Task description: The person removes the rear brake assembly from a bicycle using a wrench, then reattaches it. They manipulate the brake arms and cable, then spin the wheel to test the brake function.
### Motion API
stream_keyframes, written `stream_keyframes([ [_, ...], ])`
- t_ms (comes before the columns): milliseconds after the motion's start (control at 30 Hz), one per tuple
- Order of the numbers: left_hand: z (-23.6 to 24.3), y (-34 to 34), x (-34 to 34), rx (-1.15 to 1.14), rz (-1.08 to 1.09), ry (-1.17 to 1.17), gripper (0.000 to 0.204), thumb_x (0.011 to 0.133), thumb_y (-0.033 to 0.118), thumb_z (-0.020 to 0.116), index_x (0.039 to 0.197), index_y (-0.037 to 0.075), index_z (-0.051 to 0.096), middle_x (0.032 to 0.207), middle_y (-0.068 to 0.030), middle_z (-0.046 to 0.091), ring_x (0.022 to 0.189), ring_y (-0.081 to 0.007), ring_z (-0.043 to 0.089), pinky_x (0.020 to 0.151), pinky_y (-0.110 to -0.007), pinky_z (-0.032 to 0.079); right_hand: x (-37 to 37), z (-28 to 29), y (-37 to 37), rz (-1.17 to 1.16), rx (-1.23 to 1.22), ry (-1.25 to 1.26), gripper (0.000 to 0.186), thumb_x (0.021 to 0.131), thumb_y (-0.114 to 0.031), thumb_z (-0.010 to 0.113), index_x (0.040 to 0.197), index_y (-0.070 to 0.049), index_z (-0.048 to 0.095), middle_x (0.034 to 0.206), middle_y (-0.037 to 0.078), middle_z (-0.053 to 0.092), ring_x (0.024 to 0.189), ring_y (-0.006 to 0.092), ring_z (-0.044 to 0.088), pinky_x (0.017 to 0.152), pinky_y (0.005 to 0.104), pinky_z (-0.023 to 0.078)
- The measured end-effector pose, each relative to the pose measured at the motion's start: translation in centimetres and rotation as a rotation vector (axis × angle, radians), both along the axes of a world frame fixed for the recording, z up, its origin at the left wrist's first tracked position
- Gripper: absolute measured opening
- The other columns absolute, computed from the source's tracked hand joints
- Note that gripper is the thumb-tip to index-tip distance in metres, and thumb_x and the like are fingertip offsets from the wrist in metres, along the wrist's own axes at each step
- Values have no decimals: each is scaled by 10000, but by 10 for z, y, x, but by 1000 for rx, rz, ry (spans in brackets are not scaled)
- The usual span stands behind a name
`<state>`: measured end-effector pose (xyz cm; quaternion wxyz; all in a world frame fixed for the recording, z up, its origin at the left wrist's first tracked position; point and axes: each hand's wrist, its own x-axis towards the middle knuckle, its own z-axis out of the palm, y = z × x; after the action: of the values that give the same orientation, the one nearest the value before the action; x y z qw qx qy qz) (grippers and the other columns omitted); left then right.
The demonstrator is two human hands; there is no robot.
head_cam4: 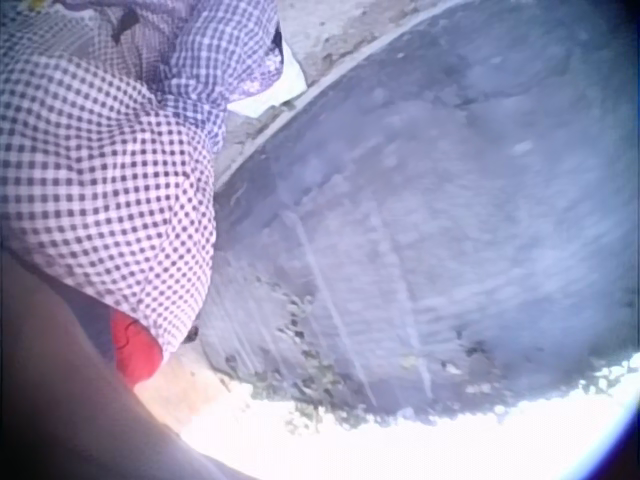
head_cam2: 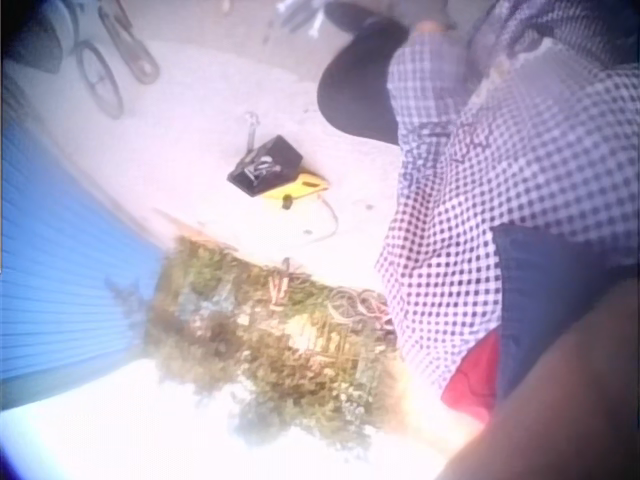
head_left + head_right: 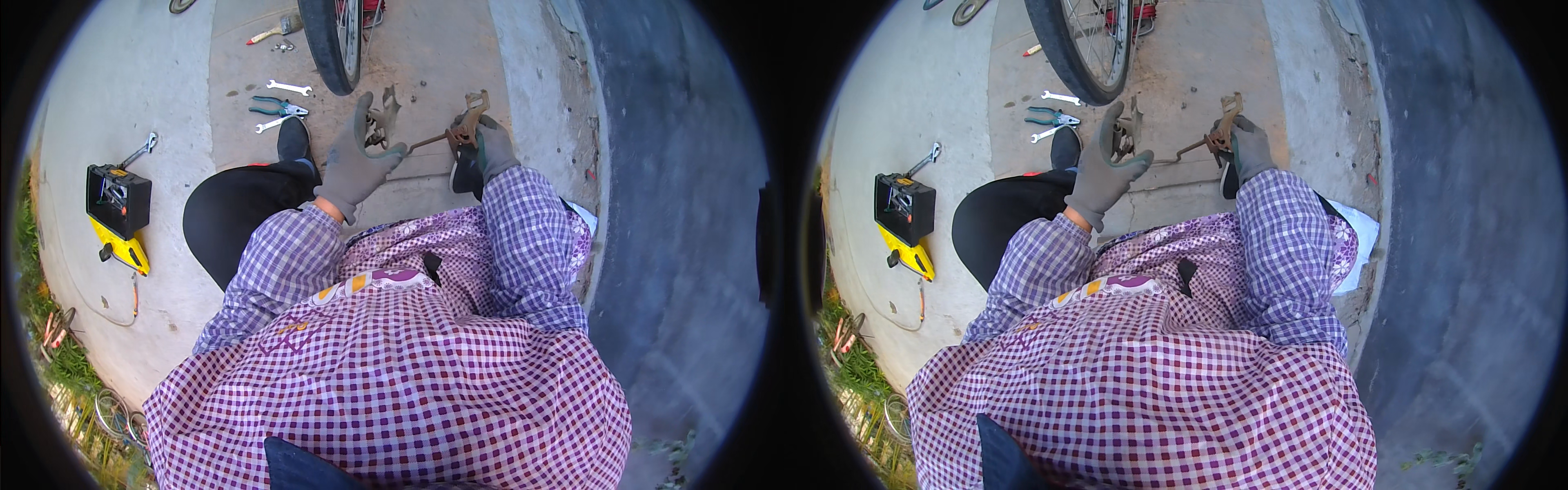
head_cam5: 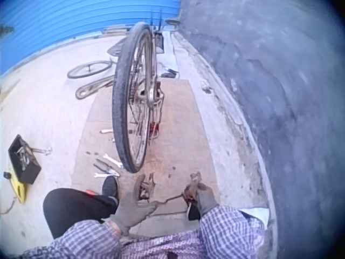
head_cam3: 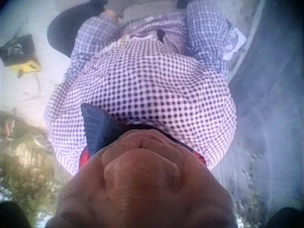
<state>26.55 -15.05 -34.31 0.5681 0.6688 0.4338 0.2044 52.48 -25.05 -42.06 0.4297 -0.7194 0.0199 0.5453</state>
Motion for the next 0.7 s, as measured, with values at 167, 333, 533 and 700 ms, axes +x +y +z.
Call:
stream_keyframes([
  [167, -40, 15, -21, -184, 44, 109, 828, 835, 221, 764, 1541, -15, 400, 1324, -167, 623, 1156, -227, 624, 1000, -338, 490, -4, -15, 7, 84, 144, -71, 277, 1025, -190, 618, 1199, 11, 697, 939, 94, 722, 751, 178, 695, 644, 290, 553],
  [333, -66, 18, -38, -479, 194, 30, 634, 938, 374, 724, 1411, -17, 568, 1136, -95, 676, 969, -134, 601, 871, -288, 493, -21, -41, 2, 231, 35, -109, 269, 1009, -160, 623, 1172, 37, 709, 937, 96, 707, 799, 167, 699, 685, 313, 572],
  [533, -73, 20, -40, -163, 175, 281, 639, 964, 508, 672, 1330, -14, 633, 1049, -135, 728, 923, -189, 671, 836, -341, 519, -22, -54, -2, 170, 54, 143, 274, 1002, -64, 592, 1252, 23, 663, 1036, 122, 721, 927, 201, 719, 777, 307, 585],
  [700, -85, 26, -40, -93, 161, 456, 386, 964, 392, 689, 1132, 46, 728, 883, -79, 719, 696, -158, 645, 694, -323, 534, -23, -54, -6, 86, -209, 100, 261, 1002, -153, 573, 1211, -52, 691, 1108, 91, 726, 1023, 246, 701, 886, 390, 552],
])
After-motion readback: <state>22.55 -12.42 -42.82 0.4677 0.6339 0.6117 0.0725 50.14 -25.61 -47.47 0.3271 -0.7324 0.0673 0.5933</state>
